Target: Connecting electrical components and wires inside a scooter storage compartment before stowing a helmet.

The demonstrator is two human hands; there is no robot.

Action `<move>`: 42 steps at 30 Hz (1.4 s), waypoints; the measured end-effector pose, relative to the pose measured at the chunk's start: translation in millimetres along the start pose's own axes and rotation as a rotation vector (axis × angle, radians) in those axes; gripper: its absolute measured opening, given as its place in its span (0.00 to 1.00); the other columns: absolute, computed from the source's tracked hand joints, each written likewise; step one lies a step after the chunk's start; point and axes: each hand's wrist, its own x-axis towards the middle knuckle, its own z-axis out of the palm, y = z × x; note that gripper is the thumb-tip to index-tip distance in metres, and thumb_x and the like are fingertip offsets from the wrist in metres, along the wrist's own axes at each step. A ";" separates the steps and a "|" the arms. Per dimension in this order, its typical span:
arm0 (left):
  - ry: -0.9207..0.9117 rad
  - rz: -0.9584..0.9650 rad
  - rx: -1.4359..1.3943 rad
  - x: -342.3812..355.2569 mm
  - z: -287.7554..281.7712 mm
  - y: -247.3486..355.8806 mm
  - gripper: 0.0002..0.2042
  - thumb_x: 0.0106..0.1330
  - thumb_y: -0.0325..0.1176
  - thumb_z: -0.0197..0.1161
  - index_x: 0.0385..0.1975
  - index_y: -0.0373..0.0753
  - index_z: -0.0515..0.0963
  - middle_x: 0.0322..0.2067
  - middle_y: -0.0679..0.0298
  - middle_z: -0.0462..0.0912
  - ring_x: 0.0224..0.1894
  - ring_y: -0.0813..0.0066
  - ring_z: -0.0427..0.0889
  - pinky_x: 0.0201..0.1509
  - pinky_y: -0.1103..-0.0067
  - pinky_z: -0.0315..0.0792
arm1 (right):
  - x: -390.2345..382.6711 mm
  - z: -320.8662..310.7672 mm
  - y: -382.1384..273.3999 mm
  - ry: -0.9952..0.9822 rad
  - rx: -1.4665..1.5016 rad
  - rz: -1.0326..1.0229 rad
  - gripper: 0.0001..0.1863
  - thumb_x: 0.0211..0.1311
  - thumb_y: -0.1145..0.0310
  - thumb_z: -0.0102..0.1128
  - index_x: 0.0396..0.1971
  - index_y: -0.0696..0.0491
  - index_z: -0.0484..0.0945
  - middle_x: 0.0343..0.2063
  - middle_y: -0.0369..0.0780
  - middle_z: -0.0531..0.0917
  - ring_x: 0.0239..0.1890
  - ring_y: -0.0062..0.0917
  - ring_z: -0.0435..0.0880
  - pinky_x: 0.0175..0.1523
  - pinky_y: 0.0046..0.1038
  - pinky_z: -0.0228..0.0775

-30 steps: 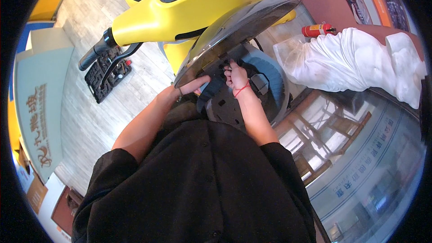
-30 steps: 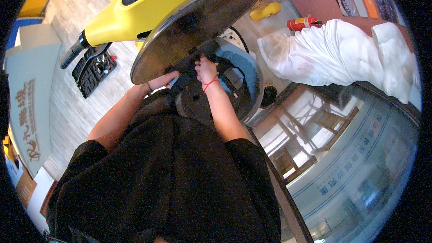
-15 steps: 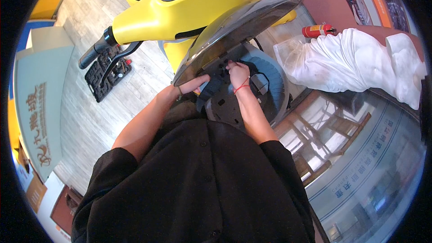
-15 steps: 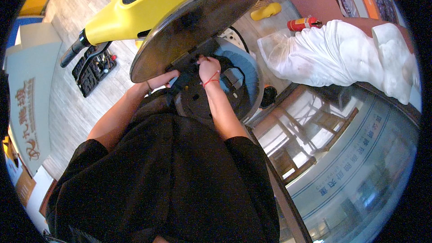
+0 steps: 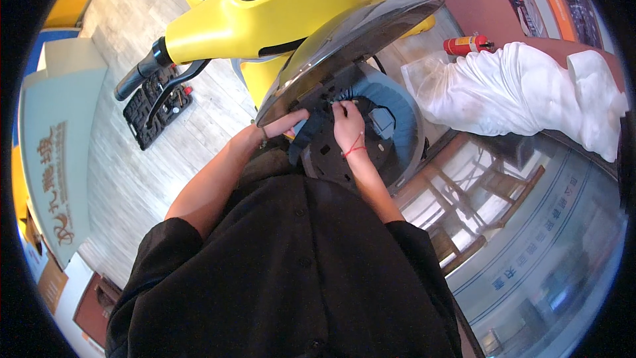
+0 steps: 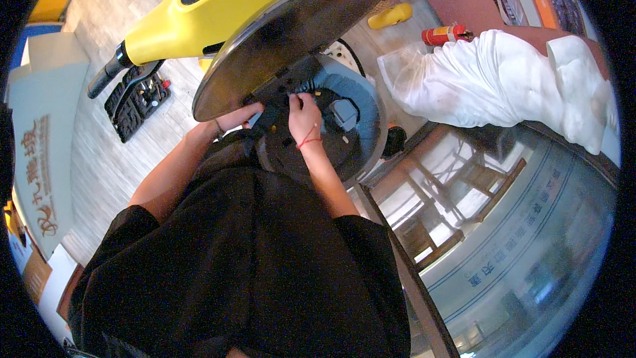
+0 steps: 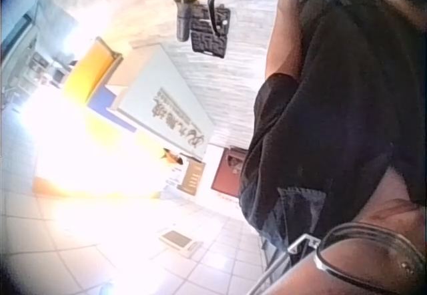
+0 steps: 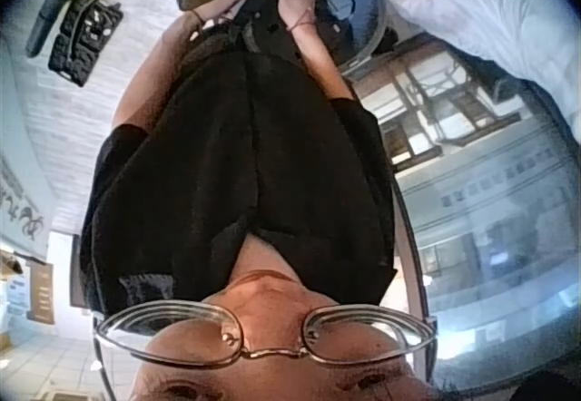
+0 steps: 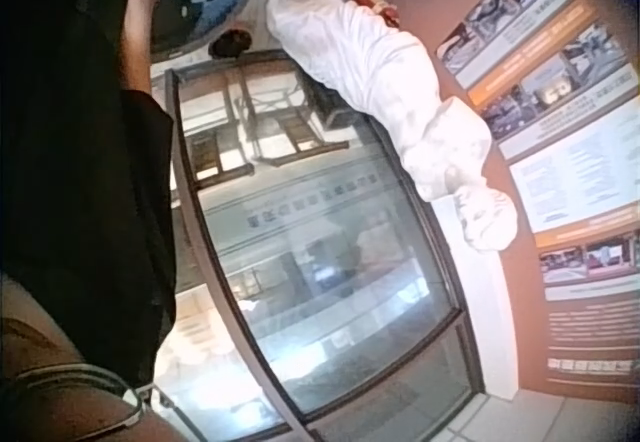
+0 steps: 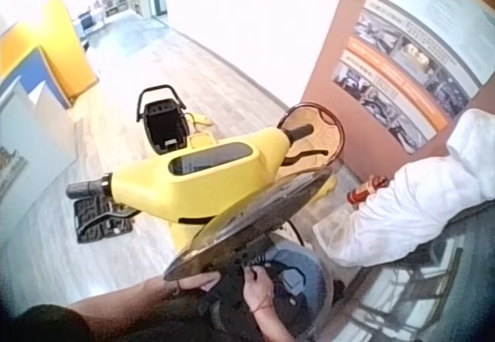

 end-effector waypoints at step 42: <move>-0.077 -0.075 0.023 2.0 -4.6 9.4 0.25 0.49 0.42 0.59 0.43 0.29 0.66 0.28 0.57 0.74 0.19 0.76 0.74 0.17 0.84 0.70 | 2.1 10.9 10.3 0.005 -0.176 -0.038 0.14 0.58 0.63 0.45 0.27 0.60 0.72 0.13 0.46 0.75 0.18 0.33 0.77 0.25 0.32 0.66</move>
